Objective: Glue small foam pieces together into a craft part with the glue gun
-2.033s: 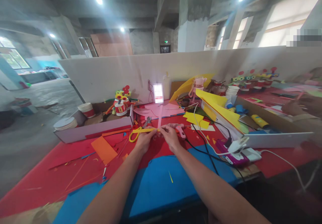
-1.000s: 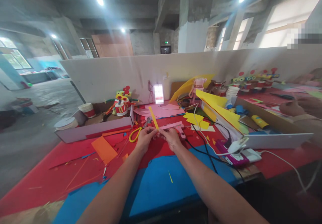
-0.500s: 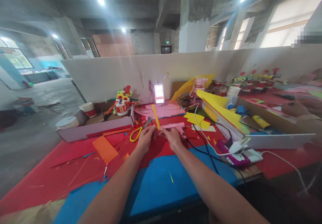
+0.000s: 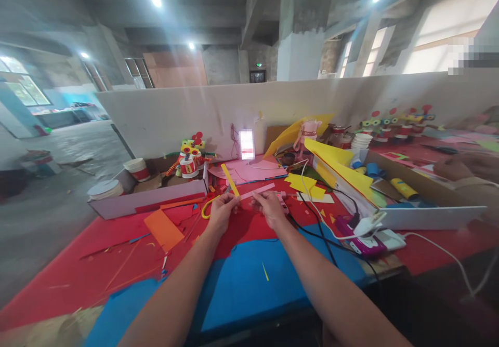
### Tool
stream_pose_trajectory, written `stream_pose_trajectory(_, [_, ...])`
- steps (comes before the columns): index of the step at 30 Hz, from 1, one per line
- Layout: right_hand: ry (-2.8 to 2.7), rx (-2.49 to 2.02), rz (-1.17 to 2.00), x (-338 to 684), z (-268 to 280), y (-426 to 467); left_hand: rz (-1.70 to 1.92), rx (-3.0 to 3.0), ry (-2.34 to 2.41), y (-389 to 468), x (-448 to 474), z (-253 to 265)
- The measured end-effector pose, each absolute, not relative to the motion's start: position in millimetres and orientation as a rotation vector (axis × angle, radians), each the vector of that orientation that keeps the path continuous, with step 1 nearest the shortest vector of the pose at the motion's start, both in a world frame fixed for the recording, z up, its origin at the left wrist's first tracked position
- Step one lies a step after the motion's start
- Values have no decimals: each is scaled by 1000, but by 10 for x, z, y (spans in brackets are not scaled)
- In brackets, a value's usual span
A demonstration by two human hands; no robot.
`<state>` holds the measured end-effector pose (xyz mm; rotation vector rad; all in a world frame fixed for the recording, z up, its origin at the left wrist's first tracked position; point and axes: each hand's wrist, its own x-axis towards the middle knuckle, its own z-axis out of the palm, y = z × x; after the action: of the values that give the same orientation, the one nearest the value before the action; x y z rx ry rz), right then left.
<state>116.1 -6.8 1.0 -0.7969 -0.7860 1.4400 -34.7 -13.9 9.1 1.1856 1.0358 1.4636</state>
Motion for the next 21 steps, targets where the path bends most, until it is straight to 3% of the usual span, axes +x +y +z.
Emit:
stream_pose_trajectory(7, [-887, -678, 1577, 1092, 20, -169, 1421, 1159, 1024, -157, -321, 89])
stream_pose_trajectory(21, [-780, -717, 1497, 1062, -81, -85, 1427, 1239, 1070, -178, -267, 61])
